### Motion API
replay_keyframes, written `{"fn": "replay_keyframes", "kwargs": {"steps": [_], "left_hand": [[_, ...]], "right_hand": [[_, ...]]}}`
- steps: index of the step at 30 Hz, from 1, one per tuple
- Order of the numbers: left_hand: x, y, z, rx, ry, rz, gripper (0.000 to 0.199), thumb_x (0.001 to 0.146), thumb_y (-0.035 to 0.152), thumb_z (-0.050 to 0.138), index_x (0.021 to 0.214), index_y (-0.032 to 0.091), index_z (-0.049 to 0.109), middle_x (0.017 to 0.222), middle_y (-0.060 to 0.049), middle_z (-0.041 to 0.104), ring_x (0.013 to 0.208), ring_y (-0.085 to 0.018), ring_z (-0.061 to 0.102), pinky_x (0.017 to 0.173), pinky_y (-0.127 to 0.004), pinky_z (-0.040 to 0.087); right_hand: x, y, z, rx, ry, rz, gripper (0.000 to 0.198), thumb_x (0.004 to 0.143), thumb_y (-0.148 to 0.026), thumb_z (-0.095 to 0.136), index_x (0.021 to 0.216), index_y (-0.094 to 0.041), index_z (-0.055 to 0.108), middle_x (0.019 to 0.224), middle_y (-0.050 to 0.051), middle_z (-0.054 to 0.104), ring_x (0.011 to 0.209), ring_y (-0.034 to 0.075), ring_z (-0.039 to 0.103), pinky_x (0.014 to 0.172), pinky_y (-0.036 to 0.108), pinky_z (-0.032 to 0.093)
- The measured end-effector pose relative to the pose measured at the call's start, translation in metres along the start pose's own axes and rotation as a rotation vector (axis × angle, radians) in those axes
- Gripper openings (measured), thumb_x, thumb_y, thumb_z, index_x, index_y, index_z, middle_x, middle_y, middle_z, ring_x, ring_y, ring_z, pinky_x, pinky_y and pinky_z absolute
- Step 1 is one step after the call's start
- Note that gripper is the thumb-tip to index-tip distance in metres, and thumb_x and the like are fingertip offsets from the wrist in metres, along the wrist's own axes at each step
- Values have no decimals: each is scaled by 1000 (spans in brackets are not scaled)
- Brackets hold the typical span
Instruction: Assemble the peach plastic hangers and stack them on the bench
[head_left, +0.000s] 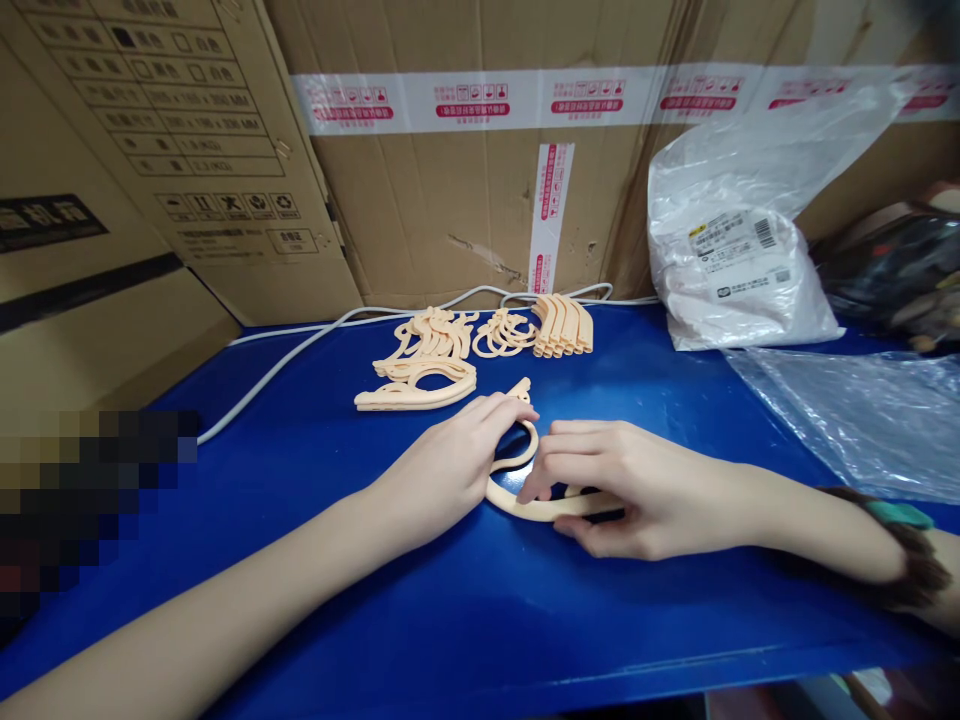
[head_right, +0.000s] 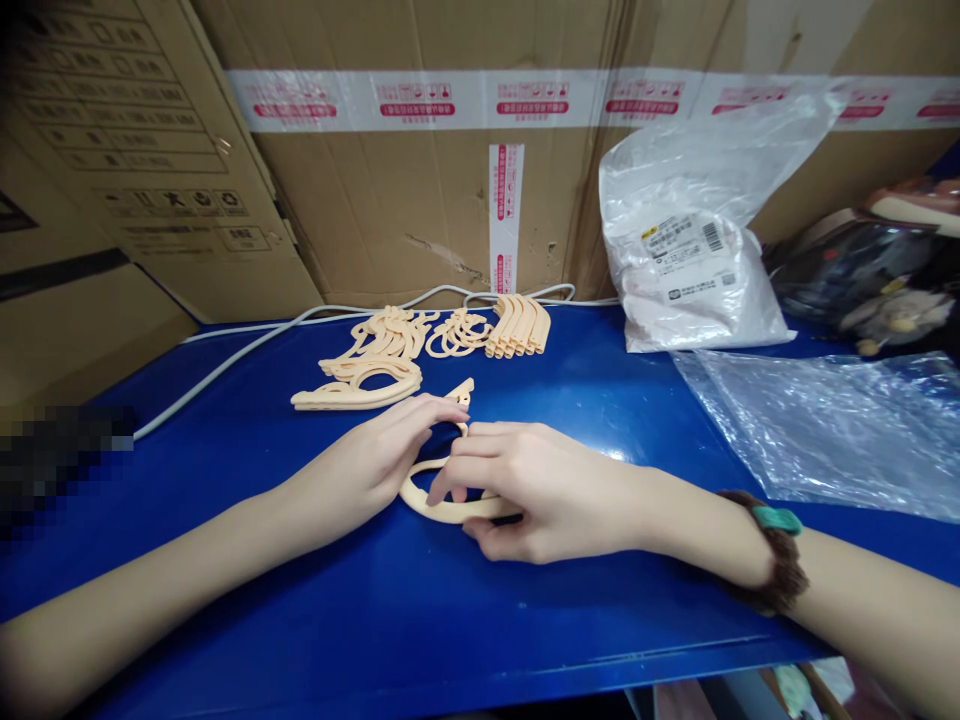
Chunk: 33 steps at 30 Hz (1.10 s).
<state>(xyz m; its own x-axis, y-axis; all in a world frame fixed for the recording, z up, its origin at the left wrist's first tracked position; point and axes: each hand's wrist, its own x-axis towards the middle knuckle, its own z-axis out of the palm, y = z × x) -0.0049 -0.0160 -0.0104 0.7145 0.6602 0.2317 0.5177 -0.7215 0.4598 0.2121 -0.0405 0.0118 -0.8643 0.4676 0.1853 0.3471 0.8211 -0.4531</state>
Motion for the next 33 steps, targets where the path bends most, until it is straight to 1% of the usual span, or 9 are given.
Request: {"fn": "replay_keyframes", "kwargs": {"steps": [3, 8, 14, 16, 19, 21, 23, 27, 33], "left_hand": [[0, -1, 2, -22, 12, 16, 35, 90, 6, 40, 122, 18, 49, 124, -9, 57, 117, -20, 53, 100, -38, 44], [0, -2, 3, -67, 45, 37, 39, 89, 1, 39, 124, 17, 48, 124, -8, 57, 117, -18, 53, 102, -35, 43], [3, -4, -1, -100, 77, 49, 39, 87, -2, 40, 118, 18, 50, 121, -8, 59, 116, -17, 55, 101, -35, 44], [4, -4, -1, -90, 80, 64, 39, 86, -2, 39, 117, 18, 50, 121, -8, 59, 116, -17, 54, 101, -35, 44], [3, -4, -1, -78, 69, 62, 39, 87, -2, 38, 118, 19, 50, 124, -8, 57, 119, -18, 53, 102, -38, 44], [3, -4, -1, -77, 67, 60, 40, 88, -1, 38, 119, 20, 50, 125, -8, 57, 119, -18, 53, 103, -39, 44], [3, -5, -2, -74, 58, 63, 40, 89, -1, 37, 120, 20, 50, 126, -8, 56, 120, -18, 52, 103, -38, 44], [2, -6, -2, -31, 43, 73, 40, 90, -2, 39, 121, 20, 51, 125, -6, 56, 119, -16, 51, 103, -35, 43], [2, -6, -4, 23, 42, 55, 32, 92, 4, 43, 117, 20, 52, 115, -4, 63, 109, -17, 57, 94, -33, 46]], "right_hand": [[0, 2, 0, -37, 3, -13, 31, 75, -4, 57, 103, -17, 62, 99, 5, 64, 95, 16, 54, 86, 27, 41], [1, 5, 1, -145, 29, -25, 35, 74, -2, 54, 105, -18, 61, 99, 3, 65, 98, 17, 52, 90, 31, 37], [-1, 6, -3, -343, 52, -33, 27, 79, -8, 51, 103, -16, 61, 98, 7, 65, 92, 20, 51, 85, 35, 37], [-2, 9, -7, -417, 108, -3, 21, 83, -12, 48, 99, -15, 62, 93, 9, 64, 86, 20, 53, 78, 34, 39], [-4, 14, -12, -449, 168, 116, 25, 87, -12, 40, 101, -13, 61, 81, 8, 64, 73, 19, 57, 66, 29, 40], [-5, 16, -14, -408, 139, 204, 31, 85, -10, 37, 106, -13, 59, 72, 5, 64, 63, 16, 59, 60, 26, 39], [-6, 16, -14, -376, 92, 256, 35, 82, -8, 37, 109, -14, 58, 65, 2, 64, 57, 15, 59, 57, 24, 37], [-5, 13, -12, -373, 75, 289, 35, 81, -10, 37, 108, -14, 59, 64, 2, 65, 58, 15, 61, 58, 24, 38], [-4, 13, -11, -376, 94, 309, 33, 81, -10, 36, 104, -14, 60, 68, 3, 65, 63, 15, 62, 60, 24, 38]]}}
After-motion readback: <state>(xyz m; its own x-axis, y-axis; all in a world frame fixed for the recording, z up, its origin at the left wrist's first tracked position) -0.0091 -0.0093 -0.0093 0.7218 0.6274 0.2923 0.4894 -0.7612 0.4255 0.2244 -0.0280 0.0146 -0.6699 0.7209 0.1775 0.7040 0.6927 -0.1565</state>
